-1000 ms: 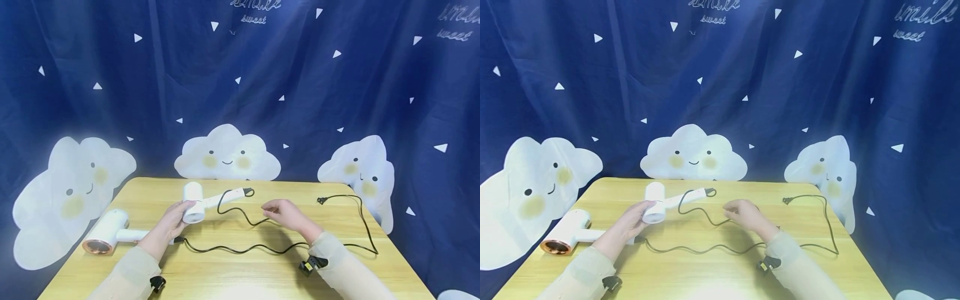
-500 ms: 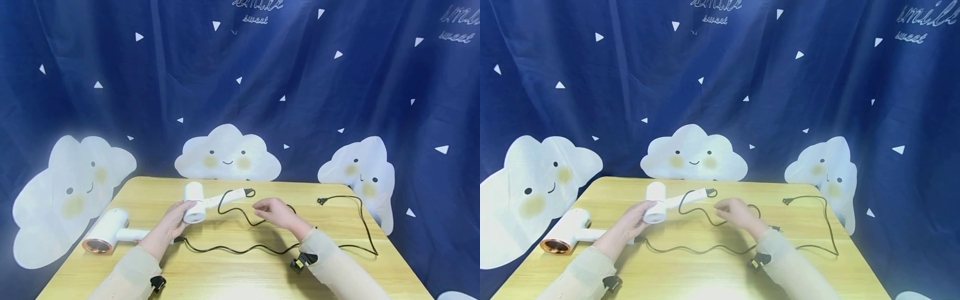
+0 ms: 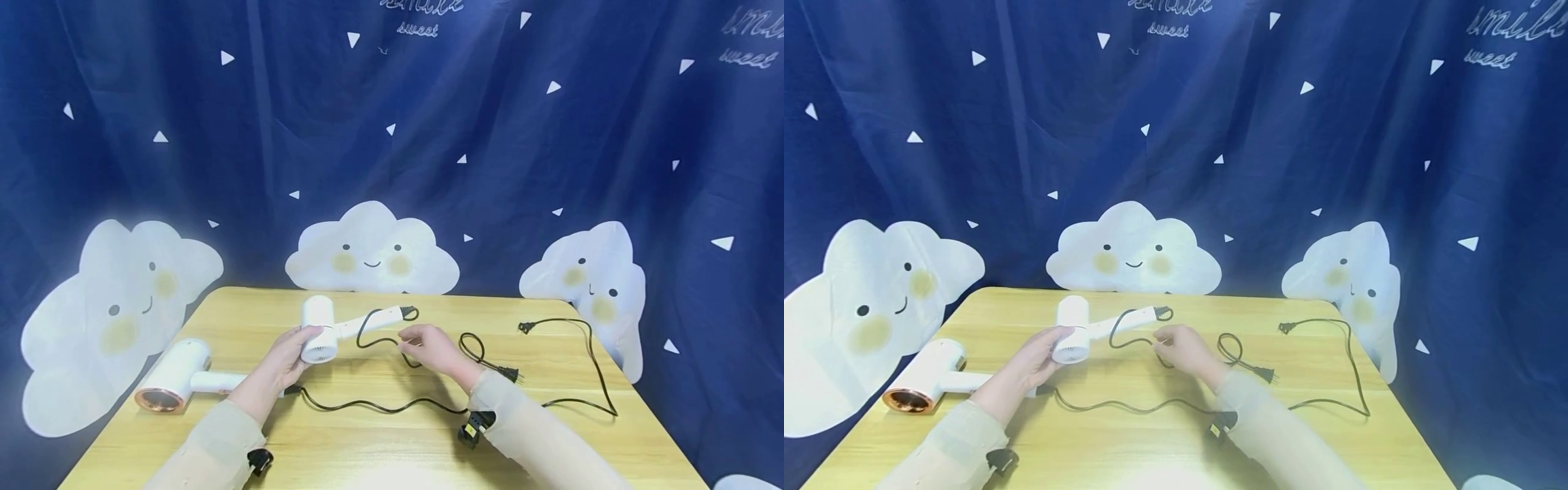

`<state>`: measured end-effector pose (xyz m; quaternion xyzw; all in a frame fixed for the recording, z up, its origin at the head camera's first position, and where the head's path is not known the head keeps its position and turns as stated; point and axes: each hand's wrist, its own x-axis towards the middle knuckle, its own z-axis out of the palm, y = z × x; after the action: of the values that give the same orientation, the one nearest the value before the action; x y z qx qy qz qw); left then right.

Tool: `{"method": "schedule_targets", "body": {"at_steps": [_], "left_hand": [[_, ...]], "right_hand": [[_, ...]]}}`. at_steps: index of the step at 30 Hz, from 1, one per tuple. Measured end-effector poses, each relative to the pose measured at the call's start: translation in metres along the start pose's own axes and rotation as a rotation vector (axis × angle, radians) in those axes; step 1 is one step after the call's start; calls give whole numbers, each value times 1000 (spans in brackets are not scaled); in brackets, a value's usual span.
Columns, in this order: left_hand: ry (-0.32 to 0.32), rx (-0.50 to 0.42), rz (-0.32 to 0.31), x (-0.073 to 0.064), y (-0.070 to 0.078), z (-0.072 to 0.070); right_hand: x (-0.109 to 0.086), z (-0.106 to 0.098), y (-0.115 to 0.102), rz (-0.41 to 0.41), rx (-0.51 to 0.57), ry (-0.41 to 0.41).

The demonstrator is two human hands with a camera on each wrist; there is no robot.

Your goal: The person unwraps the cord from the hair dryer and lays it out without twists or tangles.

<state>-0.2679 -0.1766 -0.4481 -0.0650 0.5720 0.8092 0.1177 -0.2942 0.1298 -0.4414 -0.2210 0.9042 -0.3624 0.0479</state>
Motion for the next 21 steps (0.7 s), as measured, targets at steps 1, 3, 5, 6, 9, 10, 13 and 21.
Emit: {"method": "schedule_targets", "body": {"at_steps": [1,3,5,6,9,10,13,21], "left_hand": [[-1,1,3,0,0,0],[-4,4,7,-1,1,1],[-7,6,12,-2,2,1],[-10,9,13,-2,2,1],[-16,14,9,-1,1,2],[-13,12,6,-1,1,2],[-2,10,1,0,2,2],[-14,1,5,3,1,3]], "right_hand": [[1,2,-1,3,8,0],[3,4,-1,16,25,-4],[4,7,-1,29,39,-10],[5,8,-1,38,45,-11],[6,11,-1,60,52,-14],[7,12,-1,67,50,-15],[11,15,-2,86,36,-10],[15,17,-2,86,25,6]]}}
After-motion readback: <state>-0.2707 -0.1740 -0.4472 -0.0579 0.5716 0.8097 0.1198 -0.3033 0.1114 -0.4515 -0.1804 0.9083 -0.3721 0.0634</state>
